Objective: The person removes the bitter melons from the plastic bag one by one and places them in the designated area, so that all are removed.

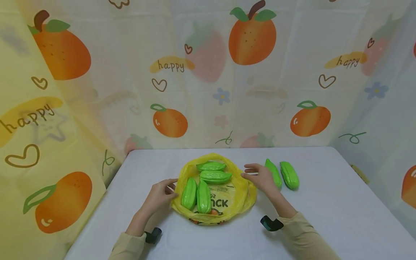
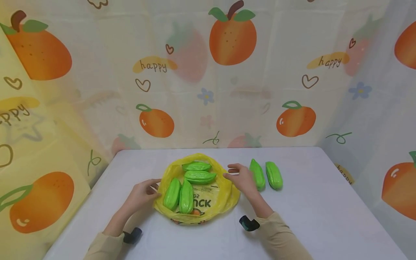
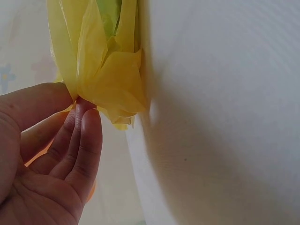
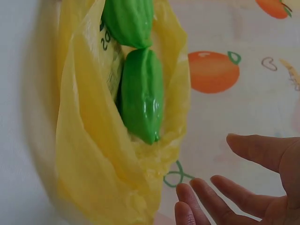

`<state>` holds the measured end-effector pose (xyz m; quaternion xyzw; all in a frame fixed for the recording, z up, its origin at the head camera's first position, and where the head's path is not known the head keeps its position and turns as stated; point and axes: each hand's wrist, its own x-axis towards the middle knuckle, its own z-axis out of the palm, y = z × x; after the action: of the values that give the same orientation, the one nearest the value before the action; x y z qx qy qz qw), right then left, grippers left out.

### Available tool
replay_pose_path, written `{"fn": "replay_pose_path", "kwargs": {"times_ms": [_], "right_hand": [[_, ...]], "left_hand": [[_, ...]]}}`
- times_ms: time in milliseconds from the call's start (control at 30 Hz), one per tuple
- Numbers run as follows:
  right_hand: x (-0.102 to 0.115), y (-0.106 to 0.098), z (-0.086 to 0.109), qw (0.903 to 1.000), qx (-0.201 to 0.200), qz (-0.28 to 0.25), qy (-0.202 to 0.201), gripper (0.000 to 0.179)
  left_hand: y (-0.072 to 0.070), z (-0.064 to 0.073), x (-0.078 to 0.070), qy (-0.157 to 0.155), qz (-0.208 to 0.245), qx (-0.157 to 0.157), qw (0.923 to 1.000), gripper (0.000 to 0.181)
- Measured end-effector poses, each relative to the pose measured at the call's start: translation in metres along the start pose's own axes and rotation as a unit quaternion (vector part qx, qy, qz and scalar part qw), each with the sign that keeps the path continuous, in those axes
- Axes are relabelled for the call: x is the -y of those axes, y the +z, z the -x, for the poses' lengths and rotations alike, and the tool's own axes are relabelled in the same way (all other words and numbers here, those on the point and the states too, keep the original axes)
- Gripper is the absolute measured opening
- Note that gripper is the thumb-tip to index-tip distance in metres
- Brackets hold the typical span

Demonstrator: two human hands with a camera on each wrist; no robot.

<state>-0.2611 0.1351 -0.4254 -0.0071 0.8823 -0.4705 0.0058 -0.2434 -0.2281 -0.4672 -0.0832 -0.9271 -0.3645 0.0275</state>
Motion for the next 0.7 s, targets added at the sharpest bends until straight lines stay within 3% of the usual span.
{"fn": "replay_pose_path", "kwargs": {"times_ms": [700], "right_hand": [[0.022,0.043,0.000,0.9989,0.020,-0.033,-0.025,0.040]], "left_hand": [[0.001,0.000,0.002,0.012,-0.004,-0.002,0.9999,0.047]]}}
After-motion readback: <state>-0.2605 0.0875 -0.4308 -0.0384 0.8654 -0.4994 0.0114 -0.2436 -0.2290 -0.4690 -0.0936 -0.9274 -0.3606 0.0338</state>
